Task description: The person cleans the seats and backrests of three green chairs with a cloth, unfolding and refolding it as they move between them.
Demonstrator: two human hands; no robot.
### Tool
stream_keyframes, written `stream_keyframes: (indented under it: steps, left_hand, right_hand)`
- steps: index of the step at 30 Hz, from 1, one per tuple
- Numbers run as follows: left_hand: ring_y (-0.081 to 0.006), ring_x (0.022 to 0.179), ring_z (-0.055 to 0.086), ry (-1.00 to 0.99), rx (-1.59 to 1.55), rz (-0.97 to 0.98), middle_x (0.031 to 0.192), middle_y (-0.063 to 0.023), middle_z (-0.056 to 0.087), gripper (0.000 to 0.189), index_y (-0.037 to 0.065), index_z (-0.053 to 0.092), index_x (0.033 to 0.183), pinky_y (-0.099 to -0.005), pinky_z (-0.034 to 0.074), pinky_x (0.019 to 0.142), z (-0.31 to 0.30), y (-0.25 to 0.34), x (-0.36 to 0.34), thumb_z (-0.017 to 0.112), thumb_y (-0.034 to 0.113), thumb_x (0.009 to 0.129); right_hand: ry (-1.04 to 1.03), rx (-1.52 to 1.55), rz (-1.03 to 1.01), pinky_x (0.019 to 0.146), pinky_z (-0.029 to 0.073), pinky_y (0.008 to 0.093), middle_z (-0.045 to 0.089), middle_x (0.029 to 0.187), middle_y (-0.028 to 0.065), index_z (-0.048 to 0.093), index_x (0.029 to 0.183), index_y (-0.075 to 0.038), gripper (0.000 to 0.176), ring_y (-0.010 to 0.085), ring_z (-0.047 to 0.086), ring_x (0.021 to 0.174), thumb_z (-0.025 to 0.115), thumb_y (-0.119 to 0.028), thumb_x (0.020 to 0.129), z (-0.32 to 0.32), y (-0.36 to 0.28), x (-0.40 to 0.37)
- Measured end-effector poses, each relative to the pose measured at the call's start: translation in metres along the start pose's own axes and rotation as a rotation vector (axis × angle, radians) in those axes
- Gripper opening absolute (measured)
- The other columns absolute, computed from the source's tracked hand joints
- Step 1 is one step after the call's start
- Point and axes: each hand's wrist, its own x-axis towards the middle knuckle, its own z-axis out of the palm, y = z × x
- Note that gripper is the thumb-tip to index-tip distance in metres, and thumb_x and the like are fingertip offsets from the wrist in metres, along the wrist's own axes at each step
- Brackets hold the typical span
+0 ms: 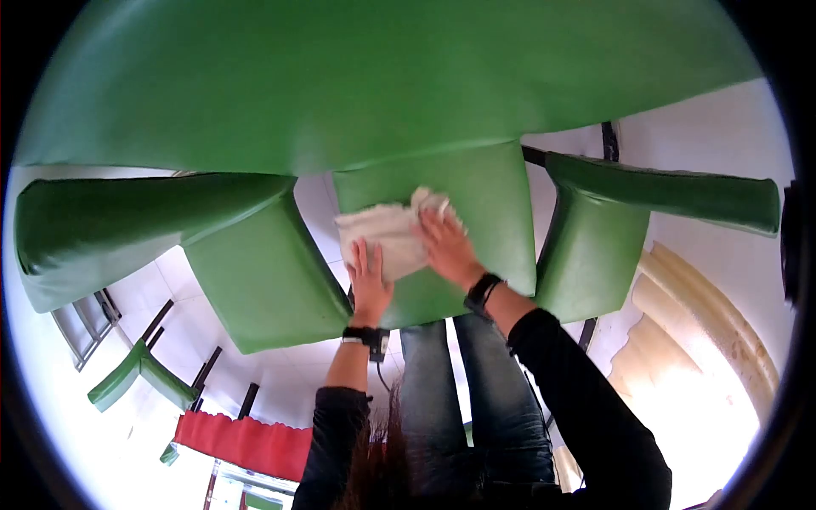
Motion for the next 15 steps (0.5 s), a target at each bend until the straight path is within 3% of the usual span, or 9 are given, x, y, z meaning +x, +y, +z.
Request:
stream_keyframes:
  steps: [5,7,9,13,15]
  left_hand:
    - [-0.0316,0.129,0.009,0.039,0.180,0.148,0.139,-0.0108,0.012,0.069,0.011,0.033,0.127,-0.0638,0.010,0.094,-0.018,0.053,0.084,0.058,0.010,0.063]
    - [-0.0287,0.129,0.011,0.049,0.170,0.153,0.140,-0.0100,0.012,0.068,0.011,0.032,0.128,-0.0660,0.006,0.092,-0.012,0.074,0.101,0.057,0.008,0.064]
    - [-0.0276,0.129,0.014,0.051,0.212,0.166,0.139,-0.0106,0.016,0.065,0.012,0.035,0.126,-0.0621,0.011,0.095,-0.006,0.089,0.095,0.056,0.009,0.064]
    - [-0.0250,0.126,0.022,-0.266,0.210,0.540,0.133,-0.0105,0.029,0.056,0.012,0.044,0.119,-0.0490,0.019,0.099,0.030,0.079,0.024,0.056,0.008,0.064]
    - [-0.0255,0.126,0.021,-0.449,0.157,0.605,0.133,-0.0096,0.029,0.057,0.010,0.046,0.118,-0.0473,0.016,0.101,0.036,0.073,-0.015,0.058,0.008,0.062]
  right_hand:
    - [0.172,0.007,0.207,0.101,0.022,0.0431,0.031,0.129,0.0132,0.034,0.124,-0.008,0.061,0.0283,0.028,0.122,0.055,-0.014,0.068,-0.040,0.076,0.033]
    - [0.165,-0.003,0.282,0.101,0.022,0.0429,0.030,0.130,0.0141,0.032,0.125,-0.008,0.062,0.0288,0.028,0.122,0.055,-0.014,0.068,-0.042,0.087,0.019]
    - [0.106,-0.024,0.382,0.101,0.021,0.0434,0.028,0.131,0.0168,0.029,0.128,-0.007,0.063,0.0305,0.025,0.123,0.053,-0.013,0.070,-0.034,0.090,-0.001]
    - [-0.061,0.006,0.466,0.101,0.015,0.0479,0.022,0.132,0.0230,0.023,0.131,-0.004,0.068,0.0356,0.019,0.125,0.052,-0.015,0.070,0.014,0.046,-0.094]
    - [-0.125,0.091,0.490,0.101,0.015,0.0482,0.022,0.131,0.0238,0.026,0.129,-0.003,0.068,0.0363,0.018,0.125,0.054,-0.017,0.068,0.022,0.009,-0.132]
